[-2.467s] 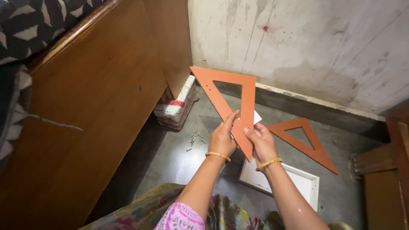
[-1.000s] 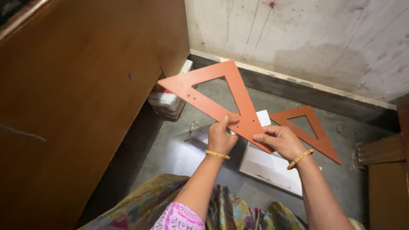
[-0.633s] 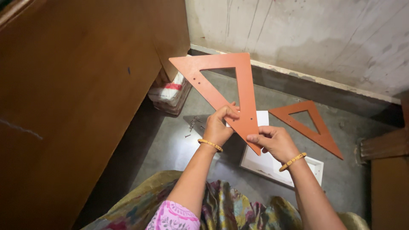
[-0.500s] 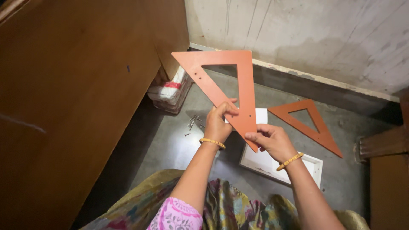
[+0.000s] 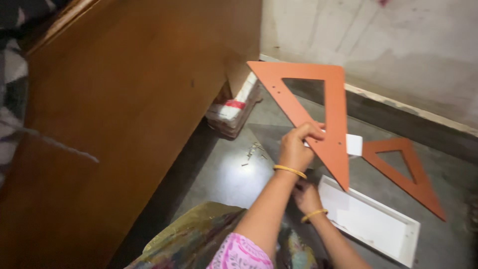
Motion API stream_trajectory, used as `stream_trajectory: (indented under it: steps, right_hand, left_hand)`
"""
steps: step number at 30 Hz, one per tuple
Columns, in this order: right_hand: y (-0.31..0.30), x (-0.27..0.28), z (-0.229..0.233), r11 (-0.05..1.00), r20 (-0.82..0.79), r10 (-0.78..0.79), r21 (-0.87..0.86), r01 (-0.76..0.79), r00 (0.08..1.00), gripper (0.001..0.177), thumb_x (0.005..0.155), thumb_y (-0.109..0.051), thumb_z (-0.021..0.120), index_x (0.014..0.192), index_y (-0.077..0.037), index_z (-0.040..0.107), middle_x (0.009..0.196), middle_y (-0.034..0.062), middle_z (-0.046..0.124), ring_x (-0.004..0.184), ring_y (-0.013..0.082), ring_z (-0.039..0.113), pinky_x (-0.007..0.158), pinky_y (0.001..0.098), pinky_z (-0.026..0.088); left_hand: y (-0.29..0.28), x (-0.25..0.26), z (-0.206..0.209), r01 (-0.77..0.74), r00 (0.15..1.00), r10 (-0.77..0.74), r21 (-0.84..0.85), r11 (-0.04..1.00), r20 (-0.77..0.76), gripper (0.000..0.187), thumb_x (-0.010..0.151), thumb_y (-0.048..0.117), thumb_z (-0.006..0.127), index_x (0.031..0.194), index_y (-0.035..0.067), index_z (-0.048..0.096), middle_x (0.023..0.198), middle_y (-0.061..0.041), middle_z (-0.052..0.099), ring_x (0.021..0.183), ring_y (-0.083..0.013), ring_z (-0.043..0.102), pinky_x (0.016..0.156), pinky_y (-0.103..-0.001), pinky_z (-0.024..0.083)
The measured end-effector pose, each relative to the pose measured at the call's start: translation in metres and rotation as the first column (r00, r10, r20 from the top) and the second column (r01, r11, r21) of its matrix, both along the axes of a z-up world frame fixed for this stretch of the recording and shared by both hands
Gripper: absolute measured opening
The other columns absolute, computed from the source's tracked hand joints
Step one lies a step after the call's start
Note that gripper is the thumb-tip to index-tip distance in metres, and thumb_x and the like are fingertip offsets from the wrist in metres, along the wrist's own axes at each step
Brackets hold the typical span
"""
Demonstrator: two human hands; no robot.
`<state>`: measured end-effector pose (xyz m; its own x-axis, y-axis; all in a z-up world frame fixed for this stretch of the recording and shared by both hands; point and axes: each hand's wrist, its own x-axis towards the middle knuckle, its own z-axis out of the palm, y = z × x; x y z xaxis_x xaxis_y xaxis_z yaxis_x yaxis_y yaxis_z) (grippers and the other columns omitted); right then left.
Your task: The person assembles a small white rectangular box using orange triangular wooden supports and screws. They align the supports to the box, insert screws by hand, and tighten them to secure the supports to the box.
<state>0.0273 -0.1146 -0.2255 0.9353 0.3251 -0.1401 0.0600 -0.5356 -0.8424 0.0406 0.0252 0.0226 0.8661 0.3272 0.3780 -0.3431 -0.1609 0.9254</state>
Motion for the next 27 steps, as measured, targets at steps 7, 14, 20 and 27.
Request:
stream_trajectory:
  steps: [7,14,20,27]
  right_hand:
    - [0.135,0.016,0.009,0.954,0.274,0.293,-0.146,-0.261,0.916,0.029,0.082,-0.007,0.068,0.11,-0.004,0.076,0.112,0.0127,0.072,0.108,0.03,0.065,0.097,0.0409,0.053]
    - [0.177,0.029,0.02,0.712,0.309,0.621,-0.606,-0.353,0.721,0.017,0.08,-0.004,0.06,0.092,-0.004,0.071,0.103,0.0126,0.065,0.1,0.0311,0.065,0.08,0.038,0.058]
    - [0.173,0.027,-0.003,0.646,0.318,0.603,-0.732,-0.215,0.731,0.017,0.075,-0.003,0.063,0.09,-0.008,0.069,0.098,0.0111,0.066,0.092,0.0261,0.068,0.07,0.0376,0.06]
    - [0.113,0.006,0.01,0.701,0.401,0.635,-0.659,-0.273,0.661,0.019,0.078,-0.008,0.063,0.095,-0.006,0.068,0.101,0.0139,0.066,0.095,0.0295,0.069,0.077,0.0387,0.057]
  left_hand:
    - [0.008,0.009,0.0,0.064,0.997,-0.064,-0.008,0.998,0.034,0.015,0.081,-0.001,0.079,0.086,0.006,0.066,0.101,-0.008,0.077,0.11,-0.0218,0.076,0.091,-0.03,0.059]
    - [0.019,0.02,-0.002,0.183,0.983,-0.184,0.055,0.982,0.006,0.015,0.083,-0.002,0.075,0.092,0.005,0.067,0.111,-0.009,0.077,0.121,-0.0249,0.073,0.099,-0.034,0.058]
    - [0.029,0.016,0.006,0.275,0.961,-0.273,0.045,0.96,-0.046,0.018,0.079,0.002,0.08,0.09,0.004,0.066,0.114,-0.01,0.077,0.122,-0.0261,0.071,0.101,-0.036,0.056]
    - [0.025,0.004,0.01,0.297,0.954,-0.296,0.003,0.955,-0.054,0.019,0.078,-0.004,0.079,0.087,0.003,0.065,0.103,-0.008,0.076,0.127,-0.0257,0.069,0.105,-0.037,0.055]
